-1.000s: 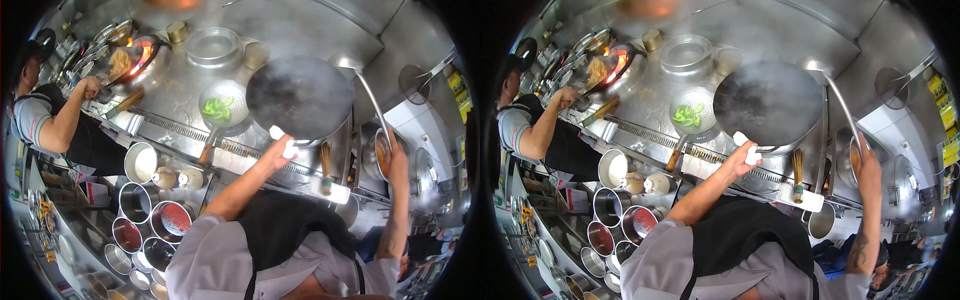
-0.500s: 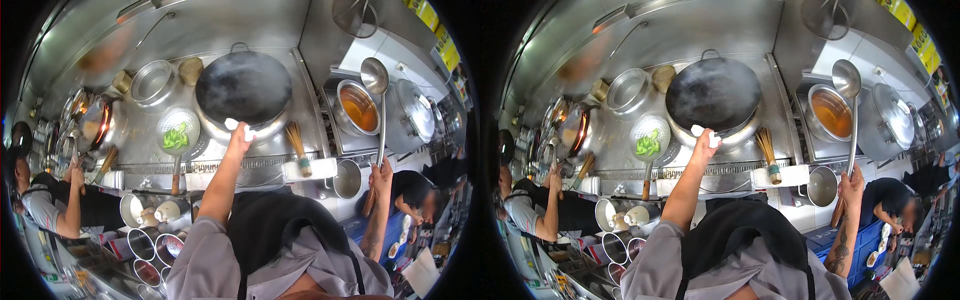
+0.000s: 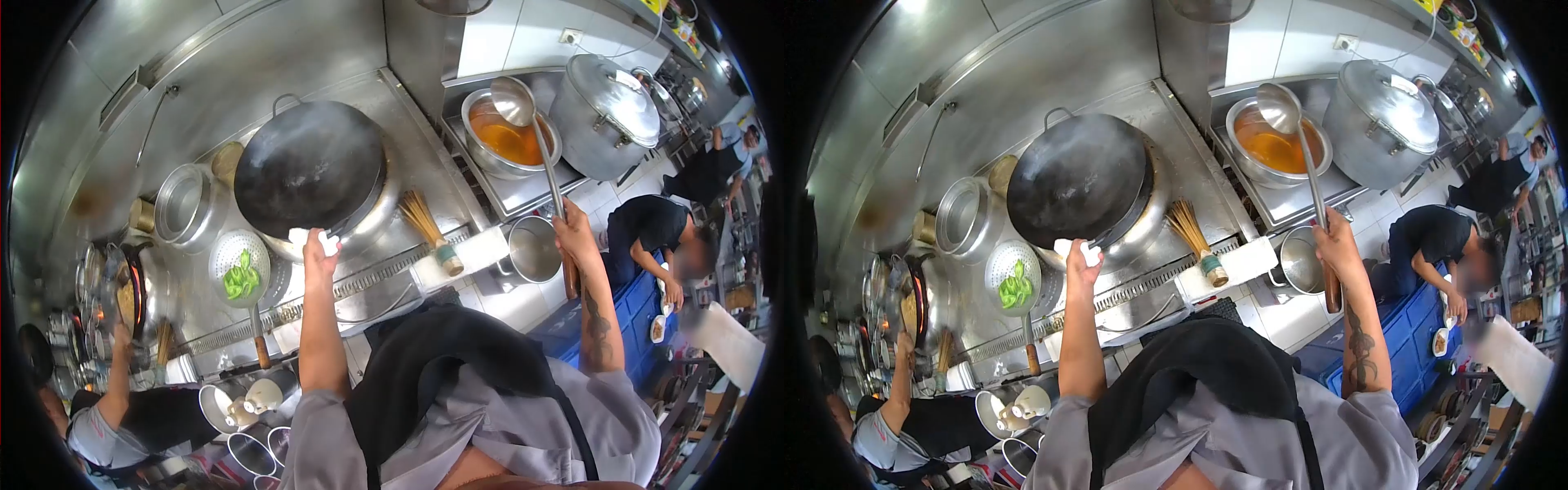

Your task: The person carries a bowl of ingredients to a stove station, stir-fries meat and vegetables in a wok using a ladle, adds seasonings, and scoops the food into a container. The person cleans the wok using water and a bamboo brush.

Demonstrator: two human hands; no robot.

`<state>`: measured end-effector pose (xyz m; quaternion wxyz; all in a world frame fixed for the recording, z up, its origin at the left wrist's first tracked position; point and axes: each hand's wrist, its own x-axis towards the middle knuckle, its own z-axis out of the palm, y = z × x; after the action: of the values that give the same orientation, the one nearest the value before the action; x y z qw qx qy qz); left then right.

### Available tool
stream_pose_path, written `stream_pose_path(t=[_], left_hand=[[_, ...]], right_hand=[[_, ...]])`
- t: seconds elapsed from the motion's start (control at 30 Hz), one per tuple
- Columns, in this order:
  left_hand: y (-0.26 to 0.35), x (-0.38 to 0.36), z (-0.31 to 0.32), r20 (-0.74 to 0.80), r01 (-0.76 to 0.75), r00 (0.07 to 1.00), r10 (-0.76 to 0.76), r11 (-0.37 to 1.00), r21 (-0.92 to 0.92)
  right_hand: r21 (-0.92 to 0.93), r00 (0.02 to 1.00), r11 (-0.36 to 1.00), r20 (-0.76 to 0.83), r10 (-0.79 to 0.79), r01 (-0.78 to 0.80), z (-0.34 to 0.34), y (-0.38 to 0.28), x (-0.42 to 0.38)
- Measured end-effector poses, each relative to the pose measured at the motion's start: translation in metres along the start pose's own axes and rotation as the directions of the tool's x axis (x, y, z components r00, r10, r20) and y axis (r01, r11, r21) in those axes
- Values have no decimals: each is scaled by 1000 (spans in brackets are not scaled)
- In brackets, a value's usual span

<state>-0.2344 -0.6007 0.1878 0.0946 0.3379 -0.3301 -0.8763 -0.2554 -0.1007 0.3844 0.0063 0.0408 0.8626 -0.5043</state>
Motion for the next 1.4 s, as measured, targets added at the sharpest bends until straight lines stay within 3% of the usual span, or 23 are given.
stream_pose_path(t=[0.17, 0.3, 0.33, 0.4, 0.47, 0.53, 0.57, 0.63, 0.67, 0.73, 0.8, 0.87, 0.93, 1.07, 1.1, 1.13, 1.17, 1.23, 1.27, 1.33, 1.4], left_hand=[[8, -5, 5, -58, 44, 997, -40, 997, 67], [17, -19, -11, -20, 130, 992, -128, 985, 112], [20, -29, -19, -21, 129, 992, -128, 985, 111], [23, -51, -44, -58, 22, 998, -6, 960, 280], [22, -57, -103, -22, 22, 1000, -16, 940, 341], [24, -88, -121, -305, 31, 943, 134, 877, 479], [15, -88, -147, -308, 32, 942, 132, 879, 476], [-5, -78, -204, -208, -137, 823, 528, 540, 830], [-9, -84, -212, -217, -135, 820, 530, 547, 827], [-16, -98, -214, -21, -6, 835, 550, 46, 999], [-31, -107, -203, -36, 147, 831, 556, -156, 977], [-22, -118, -181, -52, 105, 860, 508, -75, 992], [-28, -109, -187, -19, 80, 862, 507, -99, 992], [-17, -114, -175, -101, 213, 887, 451, -204, 956], [-12, -128, -162, -126, 235, 877, 463, -184, 954], [-4, -146, -145, -54, 192, 836, 547, -199, 961], [-1, -160, -133, 20, 151, 784, 621, -221, 964], [-12, -184, -131, 15, 139, 796, 606, -206, 969], [-26, -194, -132, 28, 113, 812, 583, -203, 973], [-72, -213, -137, 92, -85, 936, 341, -38, 996], [-146, -202, -141, 179, -184, 978, 105, 42, 982]], right_hand=[[-111, 996, 994, 94, 12, -2, 2, 7, 15], [-75, 988, 995, 137, 69, -59, 5, 6, 17], [-30, 982, 995, 158, 101, -97, 4, 7, 16], [12, 974, 991, 182, 132, -136, 2, 8, 17], [185, 951, 949, 224, 212, -255, -1, 8, 19], [268, 948, 922, 232, 218, -278, -5, 3, 21], [351, 945, 887, 240, 223, -298, -8, 1, 22], [392, 946, 870, 241, 217, -299, -15, -4, 23], [437, 947, 848, 241, 211, -300, -17, -8, 23], [461, 948, 839, 258, 185, -289, -20, -24, 16], [476, 946, 834, 284, 154, -279, -20, -41, 8], [481, 934, 827, 331, 136, -292, -16, -45, 7], [521, 884, 772, 454, 109, -363, -5, -59, 7], [434, 774, 765, 620, 129, -476, 46, -80, 28], [428, 727, 753, 680, 95, -499, 66, -91, 33], [414, 712, 762, 697, 87, -498, 87, -98, 40], [388, 702, 793, 709, 68, -469, 111, -99, 48], [350, 682, 831, 729, 49, -433, 149, -105, 58], [301, 685, 890, 728, 17, -342, 166, -109, 61], [239, 673, 942, 739, -20, -234, 189, -113, 65], [177, 670, 980, 717, -192, 91, 204, -109, 67]])
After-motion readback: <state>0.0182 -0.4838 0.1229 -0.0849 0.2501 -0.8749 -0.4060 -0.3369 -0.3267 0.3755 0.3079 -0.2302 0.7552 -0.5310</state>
